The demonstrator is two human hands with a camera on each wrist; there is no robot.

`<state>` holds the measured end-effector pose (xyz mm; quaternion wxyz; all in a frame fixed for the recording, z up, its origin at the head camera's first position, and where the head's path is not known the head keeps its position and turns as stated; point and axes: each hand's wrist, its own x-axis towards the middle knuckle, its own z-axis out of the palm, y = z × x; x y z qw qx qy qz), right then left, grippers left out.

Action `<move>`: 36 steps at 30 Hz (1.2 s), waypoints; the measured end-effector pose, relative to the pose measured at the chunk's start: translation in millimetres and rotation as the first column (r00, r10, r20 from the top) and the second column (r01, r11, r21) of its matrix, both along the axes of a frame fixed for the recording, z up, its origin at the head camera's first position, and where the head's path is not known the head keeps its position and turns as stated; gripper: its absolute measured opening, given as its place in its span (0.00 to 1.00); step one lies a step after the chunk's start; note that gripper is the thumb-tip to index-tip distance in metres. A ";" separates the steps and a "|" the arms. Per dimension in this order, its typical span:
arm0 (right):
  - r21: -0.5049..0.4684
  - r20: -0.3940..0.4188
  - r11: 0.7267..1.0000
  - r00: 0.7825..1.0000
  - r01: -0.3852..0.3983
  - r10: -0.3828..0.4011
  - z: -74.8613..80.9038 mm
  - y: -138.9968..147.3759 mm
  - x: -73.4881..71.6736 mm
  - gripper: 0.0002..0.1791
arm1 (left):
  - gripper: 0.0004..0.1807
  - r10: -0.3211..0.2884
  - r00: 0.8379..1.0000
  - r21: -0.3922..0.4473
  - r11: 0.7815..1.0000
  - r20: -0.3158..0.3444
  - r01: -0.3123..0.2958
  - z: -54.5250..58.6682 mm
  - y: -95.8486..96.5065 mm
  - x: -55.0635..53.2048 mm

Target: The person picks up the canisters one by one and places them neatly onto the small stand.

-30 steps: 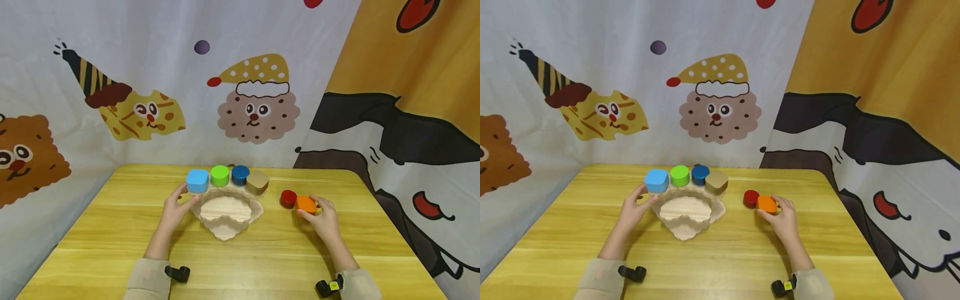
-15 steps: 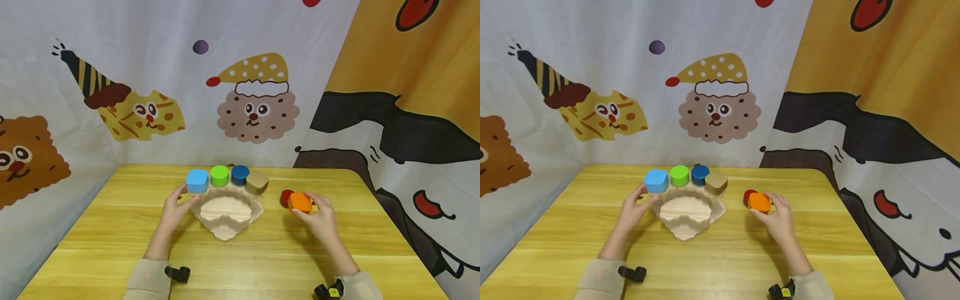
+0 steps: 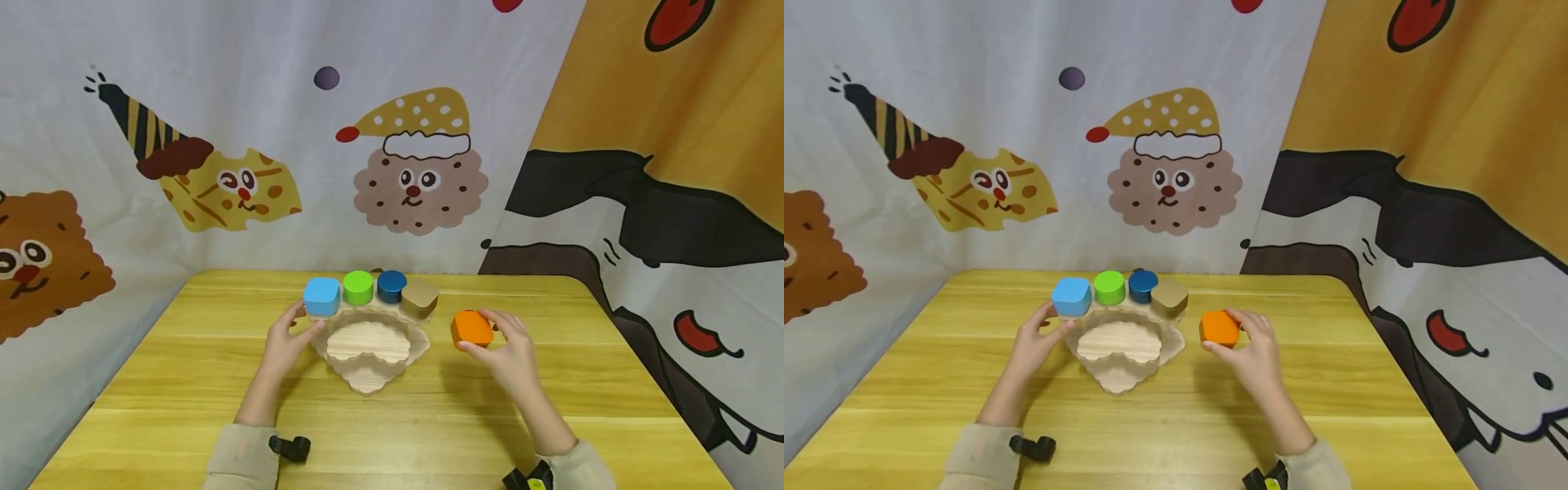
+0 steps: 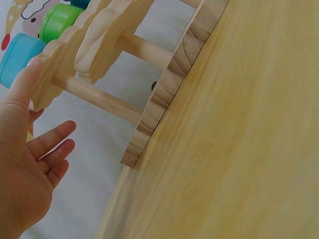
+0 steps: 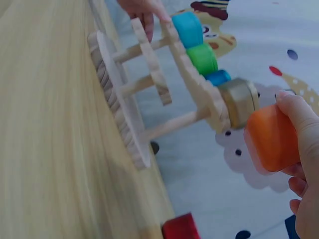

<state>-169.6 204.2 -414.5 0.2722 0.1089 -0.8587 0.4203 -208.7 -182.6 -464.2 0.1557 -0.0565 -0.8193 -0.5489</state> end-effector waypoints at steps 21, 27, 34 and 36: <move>-0.024 -0.023 0.992 0.992 -0.123 0.122 21.7 -49.2 10.0 0.38 | 0.34 0.010 1.000 -0.002 1.000 -0.003 -0.010 0.2 0.9 -0.3; -0.025 -0.024 0.987 0.988 -0.156 0.155 24.3 -63.9 10.1 0.38 | 0.34 0.008 1.000 -0.007 1.000 0.008 -0.008 -0.2 0.4 -1.0; -0.042 -0.028 0.974 0.975 -0.223 0.222 23.5 -82.9 8.0 0.37 | 0.34 0.007 1.000 -0.008 1.000 -0.002 -0.007 0.4 1.0 0.1; -0.049 -0.018 0.970 0.972 -0.236 0.236 23.4 -89.0 7.8 0.37 | 0.33 0.010 1.000 -0.015 1.000 -0.016 -0.010 -0.1 1.4 0.1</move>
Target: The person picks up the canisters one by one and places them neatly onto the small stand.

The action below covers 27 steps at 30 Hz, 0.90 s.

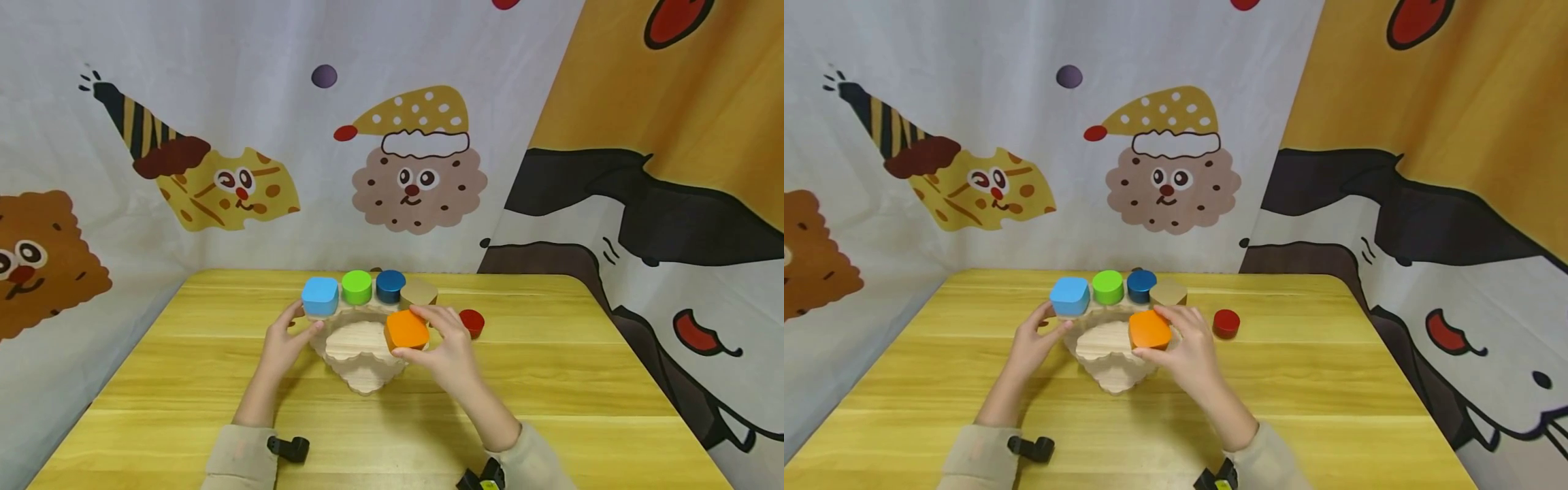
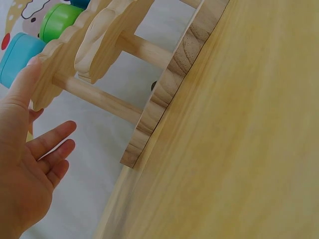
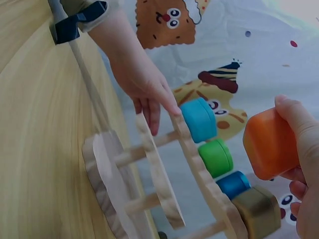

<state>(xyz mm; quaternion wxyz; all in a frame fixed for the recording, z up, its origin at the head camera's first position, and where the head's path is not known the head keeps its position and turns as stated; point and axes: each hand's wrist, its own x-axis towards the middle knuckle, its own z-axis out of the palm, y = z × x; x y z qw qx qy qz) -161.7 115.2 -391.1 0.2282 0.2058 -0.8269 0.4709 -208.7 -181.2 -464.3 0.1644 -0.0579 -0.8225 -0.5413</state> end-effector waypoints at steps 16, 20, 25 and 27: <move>0.052 0.021 0.996 0.997 -0.078 0.077 -8.1 -46.0 -11.7 0.38 | 0.32 -0.008 1.000 -0.011 1.000 -0.009 0.008 -1.4 -1.4 -1.4; 0.072 -0.011 0.992 0.994 -0.106 0.107 -14.8 -55.8 -16.9 0.38 | 0.32 -0.015 1.000 -0.009 1.000 -0.012 0.014 -0.9 -1.6 -1.6; 0.064 -0.008 0.988 0.990 -0.143 0.144 -24.4 -65.3 -22.0 0.38 | 0.32 -0.022 1.000 -0.012 1.000 -0.016 0.022 1.1 -1.6 -0.5; 0.068 -0.004 0.986 0.988 -0.151 0.151 -27.4 -68.4 -23.5 0.38 | 0.32 -0.021 1.000 -0.012 1.000 -0.013 0.021 1.2 -1.8 -0.3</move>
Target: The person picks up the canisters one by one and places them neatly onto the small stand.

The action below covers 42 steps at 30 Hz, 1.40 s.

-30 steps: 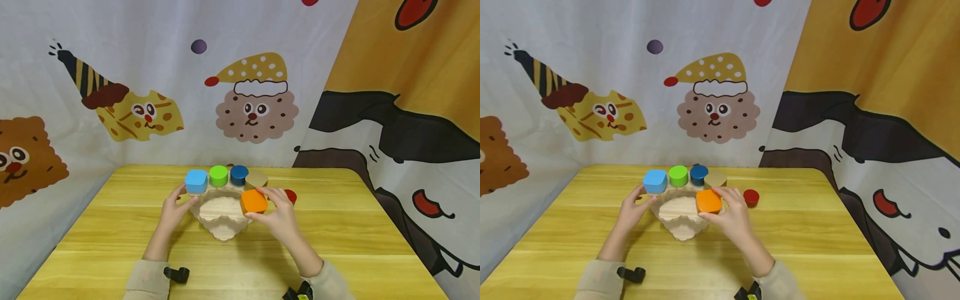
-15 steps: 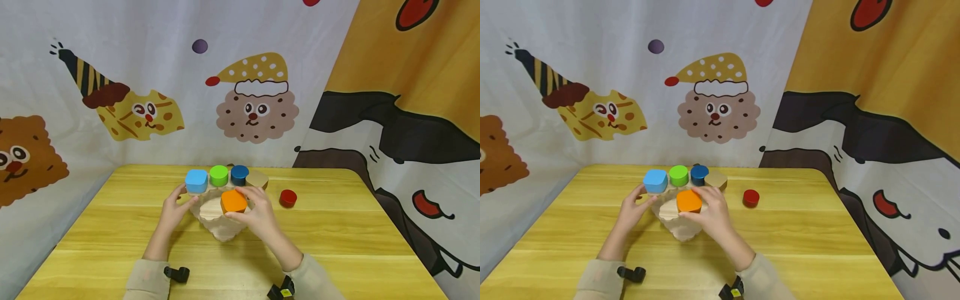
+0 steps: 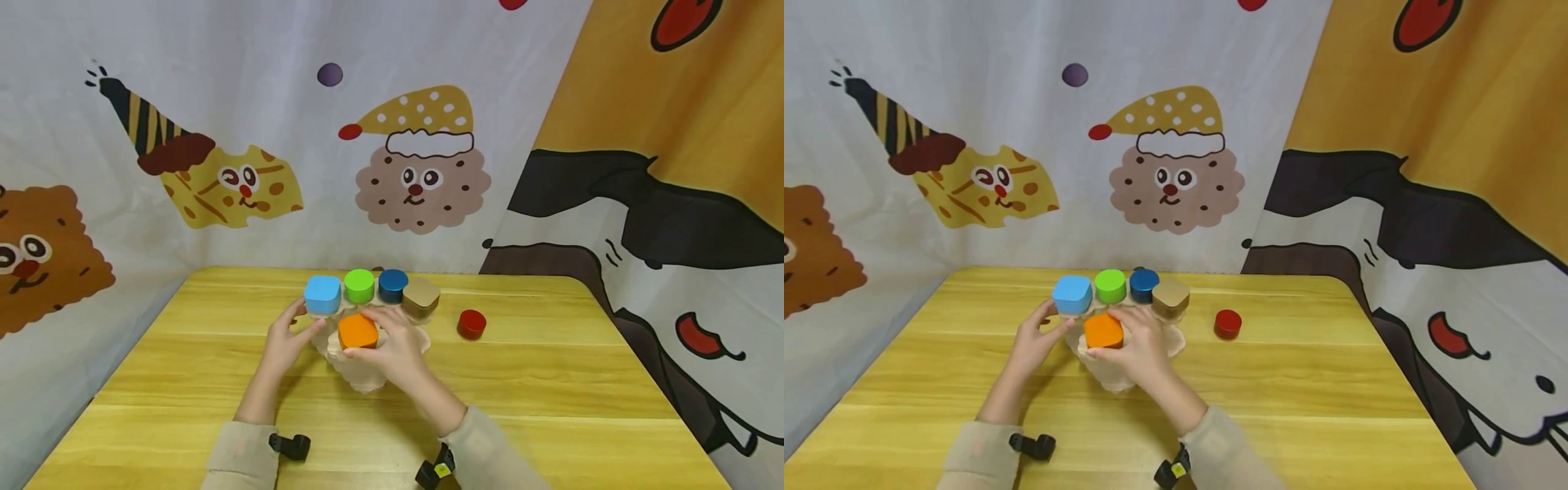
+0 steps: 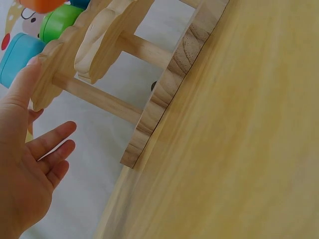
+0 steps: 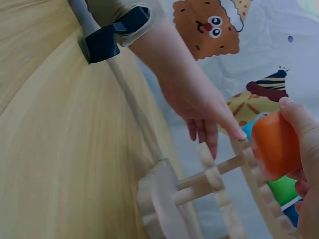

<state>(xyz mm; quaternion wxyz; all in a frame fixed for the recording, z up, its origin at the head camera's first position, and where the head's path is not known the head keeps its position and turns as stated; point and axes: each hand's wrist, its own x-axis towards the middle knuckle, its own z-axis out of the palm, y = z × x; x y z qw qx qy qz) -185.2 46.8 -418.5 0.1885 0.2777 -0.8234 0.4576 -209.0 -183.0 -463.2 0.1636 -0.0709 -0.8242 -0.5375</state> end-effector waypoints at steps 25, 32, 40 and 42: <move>0.150 0.004 0.987 0.998 0.065 -0.067 -26.7 -16.8 -14.0 0.38 | 0.32 0.004 1.000 0.003 1.000 0.009 -0.004 -3.0 0.2 -0.1; 0.158 0.035 0.985 0.997 0.068 -0.075 -28.4 -19.9 -15.6 0.37 | 0.32 0.011 1.000 0.001 1.000 0.004 -0.011 -3.3 -0.2 0.1; 0.169 0.009 0.983 0.997 0.074 -0.076 -29.7 -20.8 -16.2 0.38 | 0.33 0.000 1.000 -0.002 1.000 0.012 0.000 -2.0 0.2 0.0; 0.169 0.008 0.983 0.997 0.073 -0.075 -30.1 -20.7 -15.9 0.38 | 0.33 -0.001 1.000 0.000 1.000 0.011 0.001 -1.7 0.5 0.0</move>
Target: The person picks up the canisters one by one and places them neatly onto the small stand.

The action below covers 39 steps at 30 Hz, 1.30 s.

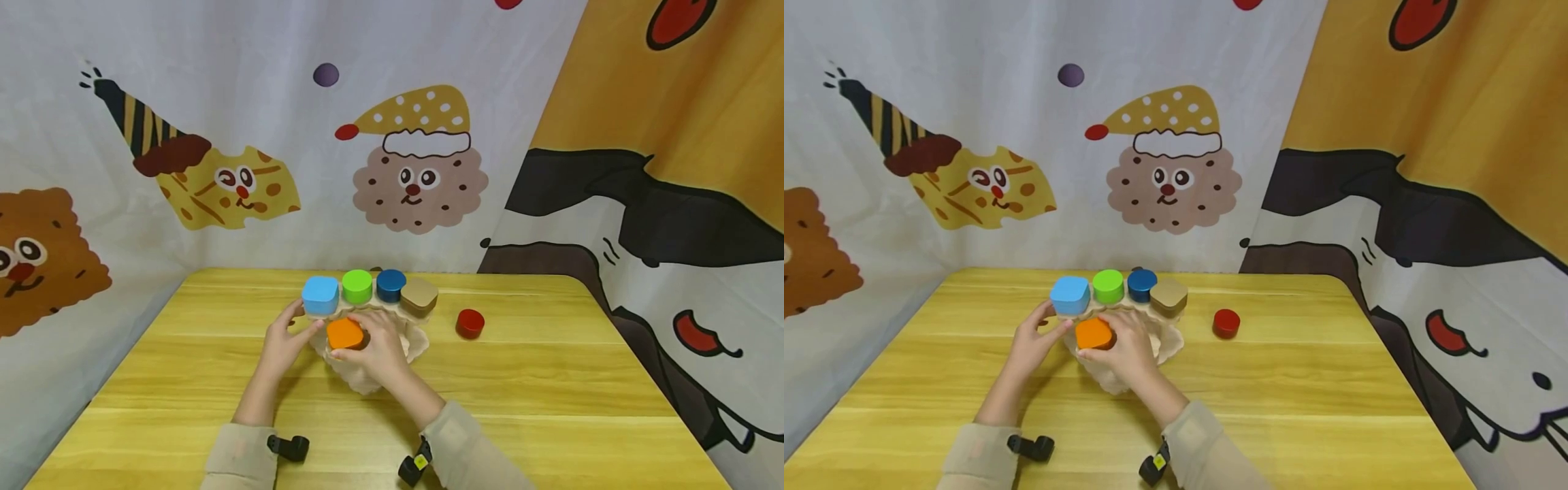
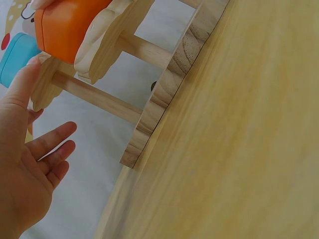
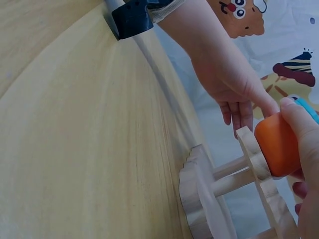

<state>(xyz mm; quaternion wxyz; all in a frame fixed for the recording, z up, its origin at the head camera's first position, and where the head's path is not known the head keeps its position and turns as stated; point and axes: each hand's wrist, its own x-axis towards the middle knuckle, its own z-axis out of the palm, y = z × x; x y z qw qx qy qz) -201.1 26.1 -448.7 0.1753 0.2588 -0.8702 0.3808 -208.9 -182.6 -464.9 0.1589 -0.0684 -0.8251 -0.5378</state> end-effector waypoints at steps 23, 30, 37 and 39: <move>-0.139 -0.076 0.989 0.997 -0.045 0.035 -3.4 41.6 21.9 0.37 | 0.33 0.002 1.000 0.009 1.000 0.000 -0.002 -0.2 -0.9 -1.2; -0.140 -0.110 0.989 0.993 -0.048 0.033 -8.9 68.2 26.0 0.35 | 0.33 -0.002 1.000 0.007 1.000 0.005 0.002 0.0 0.1 -0.8; -0.165 -0.206 0.985 0.978 -0.057 0.022 -24.3 96.7 21.1 0.31 | 0.33 0.009 1.000 0.011 1.000 0.008 -0.010 -0.9 -0.5 -1.4; -0.190 -0.223 0.980 0.975 -0.053 0.009 -27.7 105.0 18.8 0.30 | 0.33 0.009 1.000 0.012 1.000 0.009 -0.009 -0.5 -1.0 -1.3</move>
